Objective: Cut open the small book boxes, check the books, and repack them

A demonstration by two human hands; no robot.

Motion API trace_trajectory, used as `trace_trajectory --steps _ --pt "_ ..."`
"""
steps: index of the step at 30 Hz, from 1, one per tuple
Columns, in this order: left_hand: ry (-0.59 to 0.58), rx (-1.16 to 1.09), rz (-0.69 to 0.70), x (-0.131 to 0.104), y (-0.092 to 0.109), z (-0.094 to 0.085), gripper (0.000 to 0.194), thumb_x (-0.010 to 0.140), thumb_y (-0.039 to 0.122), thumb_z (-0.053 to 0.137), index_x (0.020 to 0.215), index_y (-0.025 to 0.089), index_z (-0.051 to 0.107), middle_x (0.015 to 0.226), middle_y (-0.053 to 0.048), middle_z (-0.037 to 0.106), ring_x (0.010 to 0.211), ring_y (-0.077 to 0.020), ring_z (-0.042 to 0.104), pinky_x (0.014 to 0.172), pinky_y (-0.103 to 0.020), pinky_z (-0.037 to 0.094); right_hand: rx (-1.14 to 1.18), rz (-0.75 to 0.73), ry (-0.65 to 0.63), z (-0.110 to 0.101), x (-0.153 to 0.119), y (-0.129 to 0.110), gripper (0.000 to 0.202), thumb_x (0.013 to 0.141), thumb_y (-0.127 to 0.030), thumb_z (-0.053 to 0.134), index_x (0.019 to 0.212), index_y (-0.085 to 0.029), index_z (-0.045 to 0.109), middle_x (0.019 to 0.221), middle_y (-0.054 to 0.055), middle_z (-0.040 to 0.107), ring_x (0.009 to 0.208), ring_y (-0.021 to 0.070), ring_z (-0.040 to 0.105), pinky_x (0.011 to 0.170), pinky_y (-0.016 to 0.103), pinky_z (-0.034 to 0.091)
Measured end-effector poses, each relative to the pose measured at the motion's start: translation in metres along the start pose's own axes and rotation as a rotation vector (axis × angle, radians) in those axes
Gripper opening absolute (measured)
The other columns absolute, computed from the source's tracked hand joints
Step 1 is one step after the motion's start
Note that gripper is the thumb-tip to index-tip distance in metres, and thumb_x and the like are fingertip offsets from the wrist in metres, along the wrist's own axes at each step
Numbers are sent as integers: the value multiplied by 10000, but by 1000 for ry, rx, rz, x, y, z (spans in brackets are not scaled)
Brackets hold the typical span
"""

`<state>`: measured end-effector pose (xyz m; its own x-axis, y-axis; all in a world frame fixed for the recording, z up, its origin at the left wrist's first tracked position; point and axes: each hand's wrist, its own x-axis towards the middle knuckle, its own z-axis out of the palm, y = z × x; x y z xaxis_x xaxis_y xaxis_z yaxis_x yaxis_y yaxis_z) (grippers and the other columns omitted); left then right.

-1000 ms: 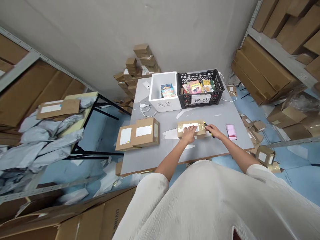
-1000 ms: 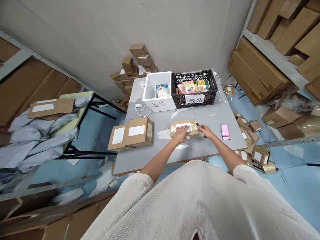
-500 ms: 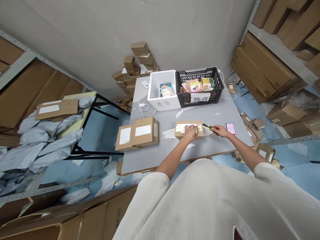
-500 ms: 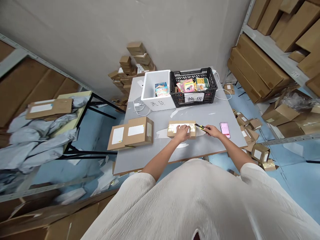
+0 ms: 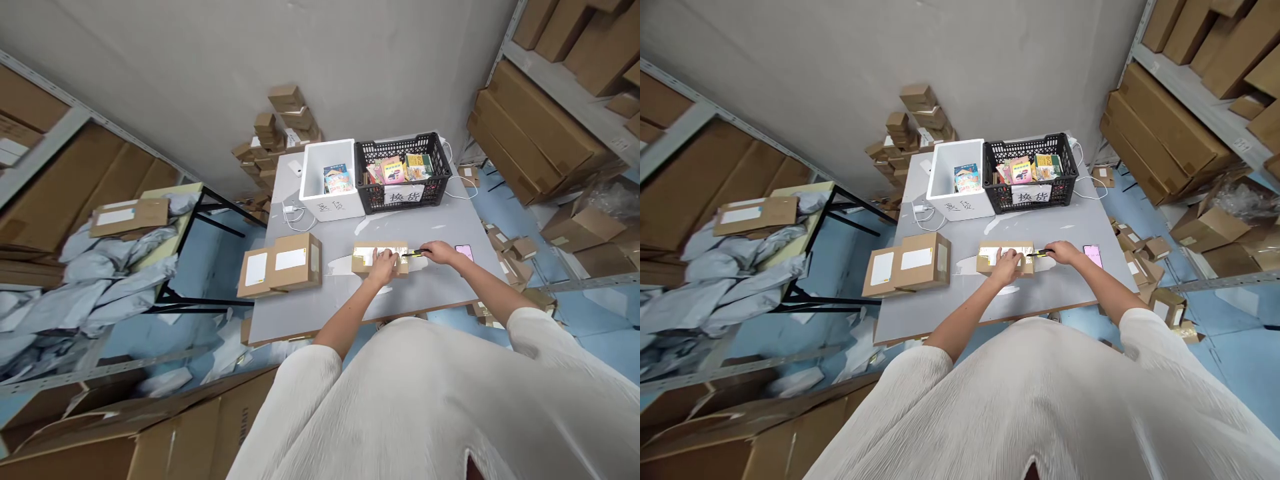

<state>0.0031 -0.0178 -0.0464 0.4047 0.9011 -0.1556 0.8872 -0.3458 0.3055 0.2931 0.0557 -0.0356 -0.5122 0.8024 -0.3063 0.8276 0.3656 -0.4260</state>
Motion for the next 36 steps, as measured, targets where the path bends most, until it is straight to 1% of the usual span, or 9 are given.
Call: trace_trajectory --steps 4,7,10,16,20,25,27,32,36 --pt "2 -8 -12 0 0 -1 584 848 323 863 1368 288 598 1365 -89 565 1244 -307 666 1364 -640 86 114 52 -101 -1 1 -3 331 1025 -441 576 1165 -236 794 1030 85 818 891 242 701 735 298 472" --pt "4 -7 -11 -1 0 -2 588 852 332 861 1377 288 598 1373 -94 571 1211 -307 682 1358 -650 96 325 107 -217 3 -11 2 356 1010 -528 588 1009 -215 756 807 37 755 734 191 650 654 267 454" --pt "-1 -2 -14 -2 1 -4 585 860 338 854 1383 288 597 1387 -101 572 1200 -307 686 1353 -652 106 503 140 -252 9 -28 8 418 954 -625 663 920 -211 712 729 14 707 678 165 623 611 247 448" --pt "-7 -5 -16 -4 2 -9 575 871 329 840 1393 282 603 1396 -120 566 1223 -318 673 1353 -635 112 714 207 -180 24 -44 5 493 818 -705 808 828 -229 685 663 -1 672 582 147 593 535 238 456" --pt "11 -13 -39 -6 10 -9 544 917 330 797 1417 287 585 1418 -115 551 1207 -297 674 1349 -611 138 701 148 -173 33 -39 -9 481 864 -711 731 833 -235 674 671 -17 675 571 134 568 509 222 433" --pt "36 -30 -70 -8 18 -5 750 951 354 738 1625 313 412 1446 -132 567 1337 -330 608 1328 -608 183 734 185 -3 36 -37 -8 451 929 -669 680 860 -225 649 729 16 721 640 158 645 575 233 497" --pt "76 -55 -54 -8 18 -7 746 1003 354 648 1681 289 342 1475 -157 565 1385 -325 581 1318 -570 229 749 228 49 33 -40 -1 424 942 -643 687 886 -225 644 781 36 752 671 169 673 588 238 506" --pt "205 -89 -86 2 12 -16 580 1072 267 449 1650 270 409 1671 -179 458 1521 -326 477 1280 -535 316 731 258 150 23 -49 0 384 983 -608 666 996 -224 655 848 42 775 712 173 692 628 244 514" --pt "159 -106 -138 12 4 -17 580 1045 226 470 1624 261 450 1715 -164 432 1538 -340 467 1233 -517 391 629 216 182 22 -55 -11 382 1050 -580 549 1021 -228 695 843 22 760 770 184 699 727 269 535"
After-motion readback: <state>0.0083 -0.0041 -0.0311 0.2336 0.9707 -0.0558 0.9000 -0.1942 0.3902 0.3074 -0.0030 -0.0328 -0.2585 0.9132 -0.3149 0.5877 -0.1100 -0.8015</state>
